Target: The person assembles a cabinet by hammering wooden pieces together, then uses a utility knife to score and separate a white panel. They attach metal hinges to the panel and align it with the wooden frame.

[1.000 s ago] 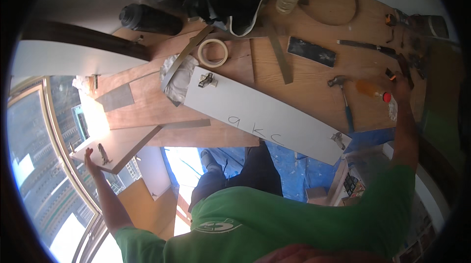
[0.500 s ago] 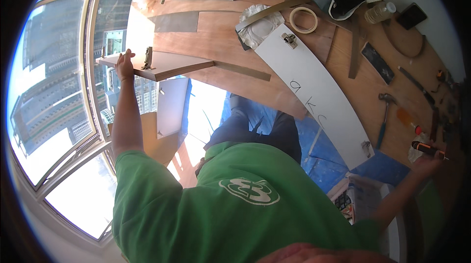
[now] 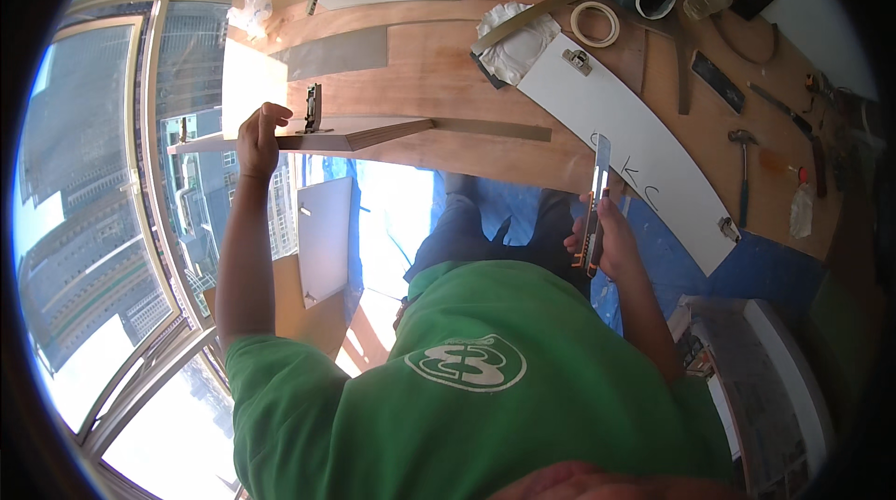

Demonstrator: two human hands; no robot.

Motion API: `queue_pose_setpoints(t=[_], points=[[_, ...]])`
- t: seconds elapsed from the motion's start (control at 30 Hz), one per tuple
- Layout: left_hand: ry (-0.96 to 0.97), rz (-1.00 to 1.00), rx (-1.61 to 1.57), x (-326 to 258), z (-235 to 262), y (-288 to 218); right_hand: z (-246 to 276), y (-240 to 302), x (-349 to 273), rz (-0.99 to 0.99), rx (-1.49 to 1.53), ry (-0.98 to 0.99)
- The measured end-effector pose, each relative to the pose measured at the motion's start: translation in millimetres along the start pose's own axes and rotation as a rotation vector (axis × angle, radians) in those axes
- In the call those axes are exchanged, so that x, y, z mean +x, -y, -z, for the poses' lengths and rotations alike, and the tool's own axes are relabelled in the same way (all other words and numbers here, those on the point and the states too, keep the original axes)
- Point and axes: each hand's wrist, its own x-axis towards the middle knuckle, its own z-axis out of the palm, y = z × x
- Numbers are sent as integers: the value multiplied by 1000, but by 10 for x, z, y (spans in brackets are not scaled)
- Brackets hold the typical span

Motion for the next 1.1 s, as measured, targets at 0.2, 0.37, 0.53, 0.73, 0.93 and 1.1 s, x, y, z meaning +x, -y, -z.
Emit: queue_pose_setpoints(t=[0.2, 0.37, 0.53, 0.73, 0.93, 1.1], points=[[361, -444, 194, -106, 277, -164, -718, -907, 142, -58, -281, -190], [381, -599, 334, 49, 278, -91, -1320, -1177, 401, -26, -328, -118], [511, -426, 289, 107, 231, -32, -1564, -1246, 728, -63, -173, 21], [433, -532, 290, 97, 170, -25, -1400, -1480, 1079, 19, -316, 84], [393, -563, 307, 124, 103, 63, -1486, -1577, 1305, 334, -898, -48], [366, -605, 340, 88, 91, 64, -1471, -1777, 1653, 549, -925, -72]])
